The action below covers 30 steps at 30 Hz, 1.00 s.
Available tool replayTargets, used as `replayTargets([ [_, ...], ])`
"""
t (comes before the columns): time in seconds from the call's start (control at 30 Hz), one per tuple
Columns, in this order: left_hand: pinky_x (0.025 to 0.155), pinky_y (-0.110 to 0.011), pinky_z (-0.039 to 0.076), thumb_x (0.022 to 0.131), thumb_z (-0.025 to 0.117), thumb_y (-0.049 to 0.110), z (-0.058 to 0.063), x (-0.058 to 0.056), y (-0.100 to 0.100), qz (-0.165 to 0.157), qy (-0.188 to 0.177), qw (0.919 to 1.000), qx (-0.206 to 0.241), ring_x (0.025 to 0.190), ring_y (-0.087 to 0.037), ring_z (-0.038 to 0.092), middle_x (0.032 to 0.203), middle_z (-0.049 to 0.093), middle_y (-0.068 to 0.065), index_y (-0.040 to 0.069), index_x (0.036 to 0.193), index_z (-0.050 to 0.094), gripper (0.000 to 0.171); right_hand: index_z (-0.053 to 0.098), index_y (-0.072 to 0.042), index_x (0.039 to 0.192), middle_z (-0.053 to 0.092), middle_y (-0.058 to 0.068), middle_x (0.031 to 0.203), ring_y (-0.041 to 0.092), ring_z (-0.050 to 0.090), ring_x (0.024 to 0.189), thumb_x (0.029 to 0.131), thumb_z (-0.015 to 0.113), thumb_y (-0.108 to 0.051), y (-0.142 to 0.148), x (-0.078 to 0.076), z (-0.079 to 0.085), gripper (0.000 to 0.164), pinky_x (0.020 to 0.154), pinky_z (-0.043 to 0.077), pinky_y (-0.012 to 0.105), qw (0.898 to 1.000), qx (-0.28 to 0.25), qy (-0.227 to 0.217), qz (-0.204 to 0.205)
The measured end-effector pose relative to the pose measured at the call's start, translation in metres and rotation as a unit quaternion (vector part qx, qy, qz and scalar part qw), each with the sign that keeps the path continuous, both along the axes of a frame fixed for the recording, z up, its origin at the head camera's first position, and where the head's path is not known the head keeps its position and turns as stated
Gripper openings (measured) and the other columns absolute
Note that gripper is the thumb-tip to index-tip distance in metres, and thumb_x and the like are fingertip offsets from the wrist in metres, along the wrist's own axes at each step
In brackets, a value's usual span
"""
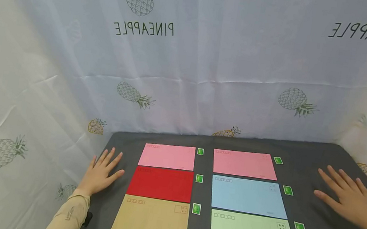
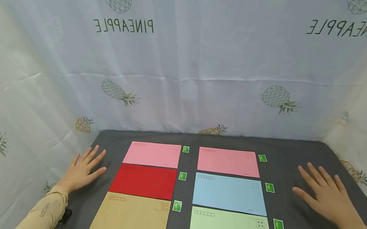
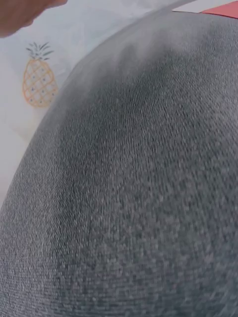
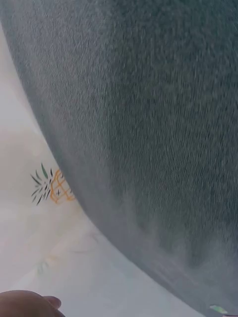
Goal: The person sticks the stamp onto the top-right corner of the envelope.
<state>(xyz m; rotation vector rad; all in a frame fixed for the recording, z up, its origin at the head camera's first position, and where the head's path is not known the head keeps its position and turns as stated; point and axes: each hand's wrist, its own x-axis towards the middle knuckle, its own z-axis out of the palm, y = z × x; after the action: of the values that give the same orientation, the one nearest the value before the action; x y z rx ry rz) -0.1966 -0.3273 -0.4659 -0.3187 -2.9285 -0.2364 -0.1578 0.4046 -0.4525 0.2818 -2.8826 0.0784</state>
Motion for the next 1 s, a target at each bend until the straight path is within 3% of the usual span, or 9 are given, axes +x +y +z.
replayTargets([
  [0.13, 0.104, -0.055, 0.006, 0.079, 0.049, 0.056, 0.004, -0.004, 0.001, -0.006, 0.039, 0.9991, -0.013, 0.133, -0.032, 0.018, 0.146, 0.021, -0.008, 0.03, 0.138, 0.024, 0.069, 0.005, -0.028, 0.142, -0.008, -0.004, 0.148, 0.007, -0.024, 0.132, 0.08, 0.054, -0.048, -0.004, 0.0, 0.007, 0.082, 0.103, -0.023, 0.041, 1.0, 0.0, 0.013, 0.01],
  [0.37, 0.1, -0.053, 0.019, 0.078, 0.052, 0.054, 0.012, -0.006, 0.005, -0.024, 0.084, 0.9959, -0.025, 0.125, -0.034, 0.033, 0.14, 0.032, -0.012, 0.025, 0.136, 0.031, 0.068, 0.011, -0.027, 0.141, 0.001, -0.004, 0.149, 0.003, -0.018, 0.133, 0.081, 0.054, -0.046, -0.015, -0.001, 0.019, 0.076, 0.107, -0.018, 0.039, 0.999, -0.004, 0.024, 0.03],
  [0.5, 0.099, -0.052, 0.022, 0.079, 0.052, 0.053, 0.016, -0.007, 0.009, -0.024, 0.084, 0.996, -0.014, 0.122, -0.033, 0.036, 0.138, 0.035, -0.013, 0.023, 0.135, 0.034, 0.066, 0.014, -0.026, 0.141, 0.01, 0.004, 0.149, 0.014, -0.011, 0.137, 0.083, 0.053, -0.043, -0.022, -0.002, 0.027, 0.072, 0.108, -0.015, 0.038, 0.999, -0.018, 0.02, 0.044],
  [0.63, 0.098, -0.052, 0.023, 0.08, 0.053, 0.051, 0.02, -0.008, 0.013, -0.014, 0.083, 0.9964, 0.002, 0.121, -0.032, 0.037, 0.136, 0.037, -0.014, 0.02, 0.132, 0.039, 0.063, 0.018, -0.026, 0.141, 0.025, 0.014, 0.144, 0.03, 0.005, 0.137, 0.085, 0.052, -0.039, -0.031, -0.005, 0.033, 0.067, 0.109, -0.011, 0.039, 0.997, -0.036, 0.016, 0.06],
  [0.73, 0.095, -0.053, 0.027, 0.079, 0.055, 0.049, 0.021, -0.01, 0.017, -0.01, 0.098, 0.9951, 0.01, 0.118, -0.033, 0.041, 0.133, 0.04, -0.014, 0.018, 0.129, 0.044, 0.06, 0.02, -0.027, 0.14, 0.035, 0.019, 0.137, 0.039, 0.023, 0.13, 0.085, 0.052, -0.038, -0.038, -0.008, 0.037, 0.065, 0.109, -0.001, 0.047, 0.997, -0.045, 0.014, 0.065],
  [0.83, 0.089, -0.053, 0.034, 0.078, 0.057, 0.046, 0.019, -0.012, 0.022, -0.01, 0.113, 0.9932, 0.027, 0.109, -0.035, 0.049, 0.128, 0.045, -0.016, 0.015, 0.125, 0.049, 0.056, 0.023, -0.028, 0.139, 0.041, 0.02, 0.131, 0.042, 0.036, 0.118, 0.083, 0.054, -0.038, -0.045, -0.01, 0.04, 0.065, 0.1, 0.016, 0.055, 0.996, -0.054, 0.01, 0.069],
  [1.0, 0.084, -0.054, 0.037, 0.079, 0.059, 0.04, 0.017, -0.015, 0.027, -0.005, 0.101, 0.992, 0.076, 0.106, -0.035, 0.051, 0.125, 0.046, -0.017, 0.012, 0.123, 0.05, 0.053, 0.026, -0.031, 0.138, 0.046, 0.017, 0.127, 0.041, 0.043, 0.109, 0.083, 0.055, -0.037, -0.057, -0.015, 0.042, 0.062, 0.089, 0.026, 0.053, 0.994, -0.077, 0.003, 0.078],
])
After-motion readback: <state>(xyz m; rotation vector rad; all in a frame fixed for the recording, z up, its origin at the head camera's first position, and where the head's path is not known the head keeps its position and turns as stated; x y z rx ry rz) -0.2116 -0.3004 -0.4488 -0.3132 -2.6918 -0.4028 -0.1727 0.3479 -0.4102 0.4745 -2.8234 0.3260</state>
